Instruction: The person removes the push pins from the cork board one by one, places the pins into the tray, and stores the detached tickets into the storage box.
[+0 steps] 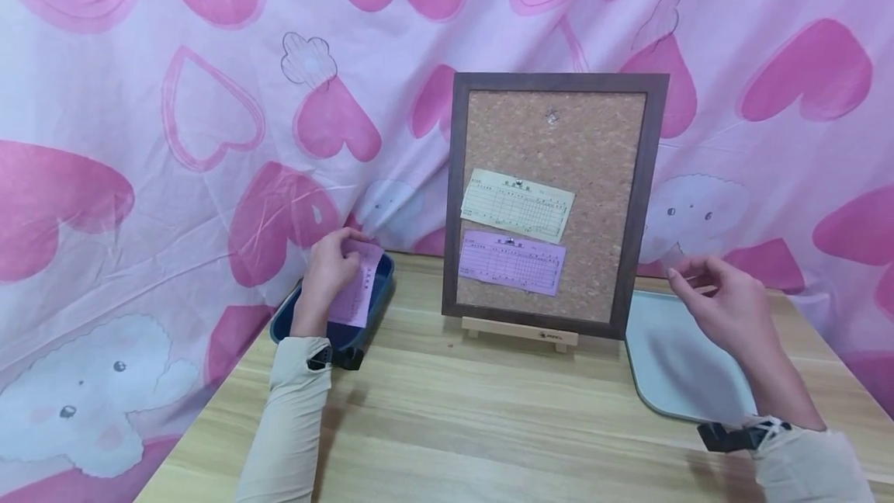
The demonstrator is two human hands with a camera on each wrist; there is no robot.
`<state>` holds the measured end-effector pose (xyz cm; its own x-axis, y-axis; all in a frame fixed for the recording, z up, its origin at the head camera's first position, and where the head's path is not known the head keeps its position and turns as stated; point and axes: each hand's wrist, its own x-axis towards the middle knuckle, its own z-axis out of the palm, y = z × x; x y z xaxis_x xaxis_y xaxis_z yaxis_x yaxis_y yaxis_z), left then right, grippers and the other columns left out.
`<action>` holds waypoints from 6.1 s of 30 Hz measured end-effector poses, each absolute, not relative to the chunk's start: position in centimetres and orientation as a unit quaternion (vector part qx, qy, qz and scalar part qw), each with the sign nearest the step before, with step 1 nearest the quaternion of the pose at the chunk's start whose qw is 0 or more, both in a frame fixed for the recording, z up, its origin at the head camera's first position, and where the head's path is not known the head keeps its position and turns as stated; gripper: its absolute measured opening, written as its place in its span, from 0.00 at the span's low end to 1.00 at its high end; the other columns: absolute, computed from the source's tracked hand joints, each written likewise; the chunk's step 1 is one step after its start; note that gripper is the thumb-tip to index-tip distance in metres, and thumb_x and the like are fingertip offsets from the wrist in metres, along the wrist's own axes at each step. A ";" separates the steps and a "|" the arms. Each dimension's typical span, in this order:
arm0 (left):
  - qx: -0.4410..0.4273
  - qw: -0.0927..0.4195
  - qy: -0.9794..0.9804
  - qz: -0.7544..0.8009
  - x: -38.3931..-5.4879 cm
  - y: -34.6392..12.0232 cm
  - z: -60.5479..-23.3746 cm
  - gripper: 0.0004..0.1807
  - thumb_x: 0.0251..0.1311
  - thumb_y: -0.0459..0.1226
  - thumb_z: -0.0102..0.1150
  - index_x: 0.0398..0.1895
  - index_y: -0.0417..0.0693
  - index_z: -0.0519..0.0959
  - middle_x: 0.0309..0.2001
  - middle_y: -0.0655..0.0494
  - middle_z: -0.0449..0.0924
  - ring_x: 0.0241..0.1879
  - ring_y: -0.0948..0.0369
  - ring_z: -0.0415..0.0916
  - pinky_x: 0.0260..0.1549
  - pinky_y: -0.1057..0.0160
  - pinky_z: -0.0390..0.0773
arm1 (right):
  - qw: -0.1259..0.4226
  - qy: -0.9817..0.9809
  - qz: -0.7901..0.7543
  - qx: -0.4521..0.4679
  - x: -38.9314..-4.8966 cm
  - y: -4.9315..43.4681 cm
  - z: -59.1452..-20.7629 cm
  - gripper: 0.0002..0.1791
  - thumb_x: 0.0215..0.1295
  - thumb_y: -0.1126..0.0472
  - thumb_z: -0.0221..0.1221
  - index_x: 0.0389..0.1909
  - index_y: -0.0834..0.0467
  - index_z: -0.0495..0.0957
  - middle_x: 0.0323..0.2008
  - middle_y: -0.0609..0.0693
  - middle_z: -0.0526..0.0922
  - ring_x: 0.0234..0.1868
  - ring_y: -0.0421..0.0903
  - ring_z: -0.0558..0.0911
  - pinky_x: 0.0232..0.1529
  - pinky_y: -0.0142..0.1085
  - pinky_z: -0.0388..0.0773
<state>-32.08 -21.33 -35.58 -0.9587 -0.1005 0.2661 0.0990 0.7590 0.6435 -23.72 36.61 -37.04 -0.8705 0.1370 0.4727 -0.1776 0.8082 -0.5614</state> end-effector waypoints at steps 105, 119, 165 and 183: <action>0.046 -0.037 -0.962 -0.267 -32.9 -23.1 -40.0 0.27 0.78 0.48 0.58 0.72 0.43 0.74 0.65 0.37 0.81 0.57 0.43 0.81 0.59 0.38 0.82 | 0.057 -0.964 0.256 0.041 -26.5 40.1 -44.7 0.08 0.67 0.59 0.72 0.38 0.60 0.87 0.33 0.49 0.88 0.37 0.46 0.82 0.32 0.33 0.74; -0.051 0.096 -0.929 -0.354 -33.4 -20.5 -38.6 0.19 0.78 0.40 0.58 0.65 0.43 0.80 0.65 0.40 0.84 0.66 0.43 0.80 0.70 0.40 0.75 | 0.183 -0.945 0.270 0.029 -26.2 38.0 -42.1 0.11 0.73 0.56 0.66 0.45 0.61 0.83 0.37 0.56 0.89 0.37 0.47 0.84 0.32 0.28 0.74; -0.253 0.268 -0.792 -0.486 -30.9 -10.8 -33.4 0.13 0.72 0.30 0.64 0.57 0.43 0.83 0.64 0.42 0.79 0.59 0.42 0.82 0.55 0.40 0.87 | 0.315 -0.876 0.315 0.184 -24.3 24.9 -34.3 0.09 0.72 0.64 0.68 0.50 0.56 0.86 0.41 0.52 0.88 0.31 0.46 0.81 0.30 0.28 0.78; -0.262 0.291 -0.822 -0.415 -34.7 -6.5 -30.8 0.27 0.72 0.37 0.63 0.72 0.45 0.75 0.77 0.40 0.64 0.75 0.48 0.67 0.73 0.48 0.72 | 0.264 -0.900 0.286 0.197 -29.2 21.1 -29.8 0.22 0.75 0.59 0.65 0.66 0.59 0.80 0.51 0.56 0.87 0.43 0.52 0.86 0.44 0.48 0.84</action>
<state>-34.71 -6.49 -30.83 -0.6941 0.1892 0.6946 0.6713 0.5185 0.5295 -29.17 21.14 -29.79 -0.7828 -0.2037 0.5880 -0.5059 0.7586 -0.4107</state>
